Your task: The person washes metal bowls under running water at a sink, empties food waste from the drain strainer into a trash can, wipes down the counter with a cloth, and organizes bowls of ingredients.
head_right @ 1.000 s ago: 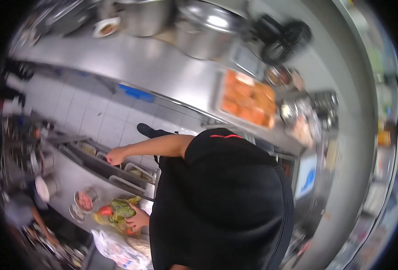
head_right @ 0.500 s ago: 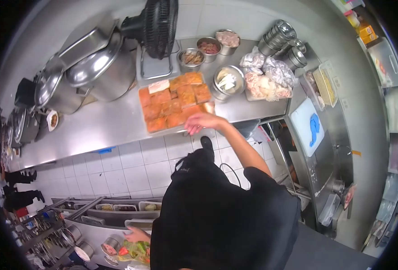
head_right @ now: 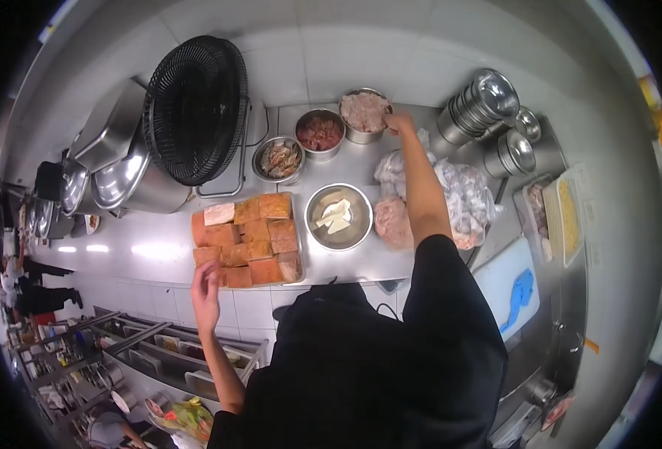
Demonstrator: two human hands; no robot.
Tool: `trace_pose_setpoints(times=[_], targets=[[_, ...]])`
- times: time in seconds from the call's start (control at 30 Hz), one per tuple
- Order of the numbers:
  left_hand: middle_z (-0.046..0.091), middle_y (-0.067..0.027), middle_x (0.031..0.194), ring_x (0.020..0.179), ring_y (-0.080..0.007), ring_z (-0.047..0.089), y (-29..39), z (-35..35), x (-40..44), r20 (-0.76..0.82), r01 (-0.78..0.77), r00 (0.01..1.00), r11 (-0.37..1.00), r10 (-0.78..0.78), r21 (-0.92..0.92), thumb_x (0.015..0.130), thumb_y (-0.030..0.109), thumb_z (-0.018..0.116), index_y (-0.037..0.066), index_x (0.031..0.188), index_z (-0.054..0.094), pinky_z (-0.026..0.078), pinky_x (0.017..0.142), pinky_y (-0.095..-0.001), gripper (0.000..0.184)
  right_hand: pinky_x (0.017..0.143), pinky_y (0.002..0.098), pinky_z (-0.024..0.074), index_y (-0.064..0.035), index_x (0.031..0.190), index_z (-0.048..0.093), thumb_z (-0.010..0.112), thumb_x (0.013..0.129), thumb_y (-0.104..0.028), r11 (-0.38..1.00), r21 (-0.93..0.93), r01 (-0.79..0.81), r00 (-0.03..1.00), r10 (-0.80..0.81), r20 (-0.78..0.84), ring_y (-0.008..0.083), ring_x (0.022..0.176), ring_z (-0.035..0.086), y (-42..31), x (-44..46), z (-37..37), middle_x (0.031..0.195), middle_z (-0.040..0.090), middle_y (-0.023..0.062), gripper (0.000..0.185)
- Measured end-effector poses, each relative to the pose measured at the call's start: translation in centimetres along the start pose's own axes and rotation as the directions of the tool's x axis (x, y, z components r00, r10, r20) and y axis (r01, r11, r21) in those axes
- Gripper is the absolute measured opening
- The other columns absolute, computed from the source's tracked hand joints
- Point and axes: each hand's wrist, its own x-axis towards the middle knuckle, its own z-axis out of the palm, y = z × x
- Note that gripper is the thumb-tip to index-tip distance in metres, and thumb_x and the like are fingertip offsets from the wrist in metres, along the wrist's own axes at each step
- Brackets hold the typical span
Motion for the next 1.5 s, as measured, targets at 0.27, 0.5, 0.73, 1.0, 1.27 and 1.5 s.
trace_pose_setpoints(times=[0.27, 0.5, 0.73, 1.0, 1.27, 1.5], targets=[[0.064, -0.0122, 0.111, 0.106, -0.0211, 0.061, 1.7, 7.2, -0.5, 0.217, 0.105, 0.968, 0.989, -0.126, 0.106, 0.096, 0.013, 0.055, 0.002, 0.12, 0.058, 0.048, 0.089, -0.0328, 0.027, 0.046, 0.0276, 0.0472, -0.0039, 0.083, 0.06, 0.062, 0.079, -0.009, 0.735, 0.619, -0.276, 0.933, 0.049, 0.358, 0.0164, 0.06, 0.059, 5.4, 8.2, 2.3, 0.073, 0.057, 0.0062, 0.007], [0.064, -0.0113, 0.113, 0.108, -0.0207, 0.06, 1.4, 7.3, -1.5, 0.163, 0.167, 0.969, 0.98, -0.184, 0.111, 0.098, 0.015, 0.054, 0.002, 0.122, 0.057, 0.048, 0.09, -0.0331, 0.028, 0.077, 0.0452, 0.048, -0.0015, 0.09, 0.057, 0.063, 0.077, -0.015, 0.816, -0.238, 0.527, 0.632, -0.563, -0.533, 0.0362, 0.09, 0.06, -5.1, -8.5, 0.0, 0.093, 0.061, 0.0192, 0.019], [0.064, -0.0102, 0.114, 0.107, -0.0209, 0.061, 1.2, 8.6, -2.2, 0.13, 0.164, 0.975, 0.98, -0.178, 0.112, 0.097, 0.012, 0.053, 0.003, 0.123, 0.057, 0.049, 0.088, -0.0331, 0.027, 0.086, 0.0459, 0.0522, -0.0159, 0.124, 0.053, 0.067, 0.076, -0.025, 0.1, -0.536, 0.838, 0.461, -0.655, 0.599, 0.0397, 0.105, 0.059, -9.8, -9.4, 12.9, 0.126, 0.052, 0.0168, 0.051], [0.063, -0.0108, 0.112, 0.105, -0.0205, 0.061, 1.3, 8.9, -6.1, 0.06, 0.218, 0.974, 0.975, -0.22, 0.044, 0.097, 0.011, 0.052, 0.004, 0.123, 0.057, 0.049, 0.087, -0.0336, 0.027, 0.076, 0.0436, 0.0548, -0.016, 0.111, 0.064, 0.066, 0.078, -0.025, 0.072, -0.608, 0.791, 0.482, -0.686, 0.545, 0.0344, 0.094, 0.067, -8.2, -4.4, 17.6, 0.11, 0.064, 0.0163, 0.034], [0.063, -0.0077, 0.115, 0.105, -0.0174, 0.06, -1.7, 7.5, -11.1, -0.068, 0.351, 0.928, 0.922, -0.366, -0.162, 0.099, 0.015, 0.051, 0.003, 0.124, 0.056, 0.049, 0.085, -0.0308, 0.028, 0.083, 0.0448, 0.0514, -0.0121, 0.109, 0.064, 0.074, 0.072, -0.023, 0.176, -0.438, 0.882, 0.434, -0.666, 0.607, 0.0365, 0.103, 0.062, -11.8, -9.4, 11.6, 0.11, 0.066, 0.0161, 0.039], [0.062, -0.0083, 0.117, 0.106, -0.0187, 0.06, -2.5, 7.1, -11.7, -0.071, 0.373, 0.917, 0.906, -0.393, -0.2, 0.101, 0.019, 0.05, 0.002, 0.124, 0.055, 0.049, 0.088, -0.0318, 0.03, 0.079, 0.0448, 0.0515, -0.0098, 0.099, 0.066, 0.075, 0.073, -0.021, 0.496, -0.455, 0.739, 0.624, -0.758, 0.188, 0.0342, 0.088, 0.065, -5.7, -9.9, 8.9, 0.091, 0.067, 0.0174, 0.03]])
